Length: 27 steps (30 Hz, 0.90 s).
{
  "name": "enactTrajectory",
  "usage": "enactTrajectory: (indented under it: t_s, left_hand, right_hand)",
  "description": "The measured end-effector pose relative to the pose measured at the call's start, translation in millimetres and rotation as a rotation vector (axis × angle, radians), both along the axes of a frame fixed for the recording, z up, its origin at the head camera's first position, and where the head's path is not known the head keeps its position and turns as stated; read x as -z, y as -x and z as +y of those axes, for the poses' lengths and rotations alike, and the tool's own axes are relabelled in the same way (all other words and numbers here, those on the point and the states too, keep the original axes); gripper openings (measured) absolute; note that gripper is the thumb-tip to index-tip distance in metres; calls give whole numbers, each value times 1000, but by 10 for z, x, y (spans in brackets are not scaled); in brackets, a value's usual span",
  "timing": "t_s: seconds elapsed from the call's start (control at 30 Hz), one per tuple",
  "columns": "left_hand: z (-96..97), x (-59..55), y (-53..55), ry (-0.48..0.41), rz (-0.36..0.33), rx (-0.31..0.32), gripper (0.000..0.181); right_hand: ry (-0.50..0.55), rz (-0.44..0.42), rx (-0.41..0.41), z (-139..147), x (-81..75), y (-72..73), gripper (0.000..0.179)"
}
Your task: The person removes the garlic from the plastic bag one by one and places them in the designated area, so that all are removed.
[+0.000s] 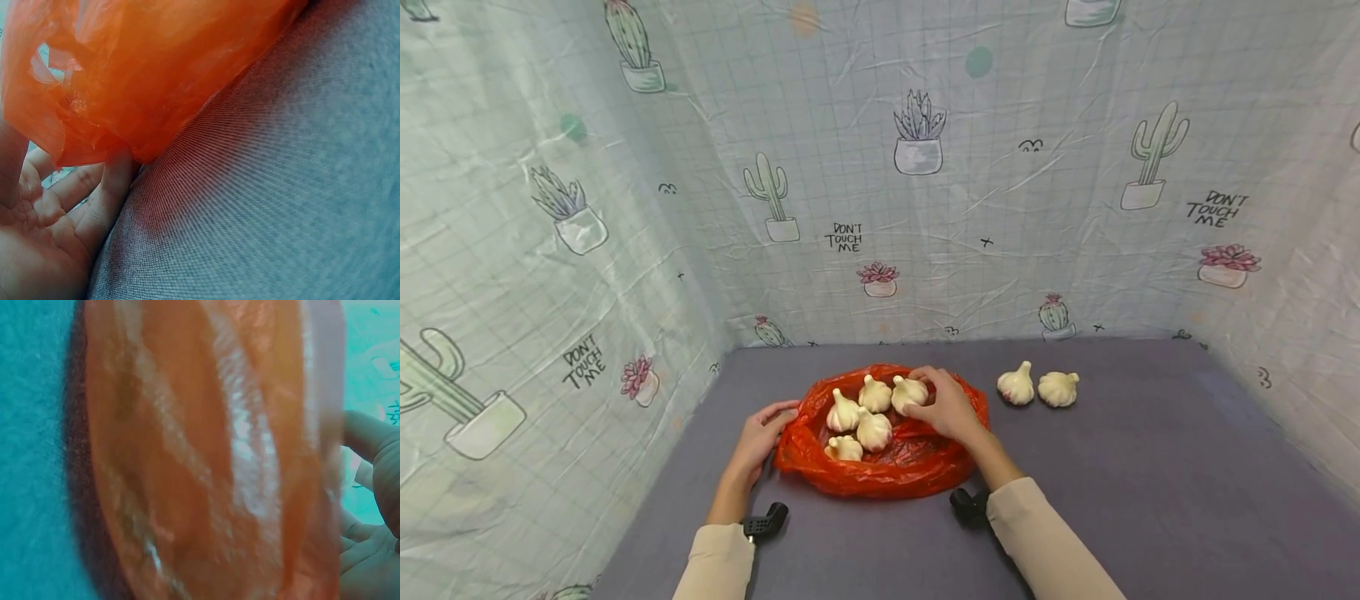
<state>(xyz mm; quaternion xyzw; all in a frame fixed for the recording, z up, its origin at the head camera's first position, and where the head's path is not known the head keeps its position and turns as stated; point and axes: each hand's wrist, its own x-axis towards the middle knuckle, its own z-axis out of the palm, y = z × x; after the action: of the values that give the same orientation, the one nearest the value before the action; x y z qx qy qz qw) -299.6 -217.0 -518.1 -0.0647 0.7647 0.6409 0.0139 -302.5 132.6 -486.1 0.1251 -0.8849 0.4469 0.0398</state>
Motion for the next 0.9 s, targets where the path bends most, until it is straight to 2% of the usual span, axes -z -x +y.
enactTrajectory:
  t_s: [0.37, 0.9]
  left_hand:
    - [1, -6, -1, -6, 12, 6, 36]
    - [-12, 11, 20, -5, -1, -3, 29]
  right_hand:
    - [64, 24, -39, 184, -79, -235, 55]
    - [95, 102, -71, 538, -66, -433, 53]
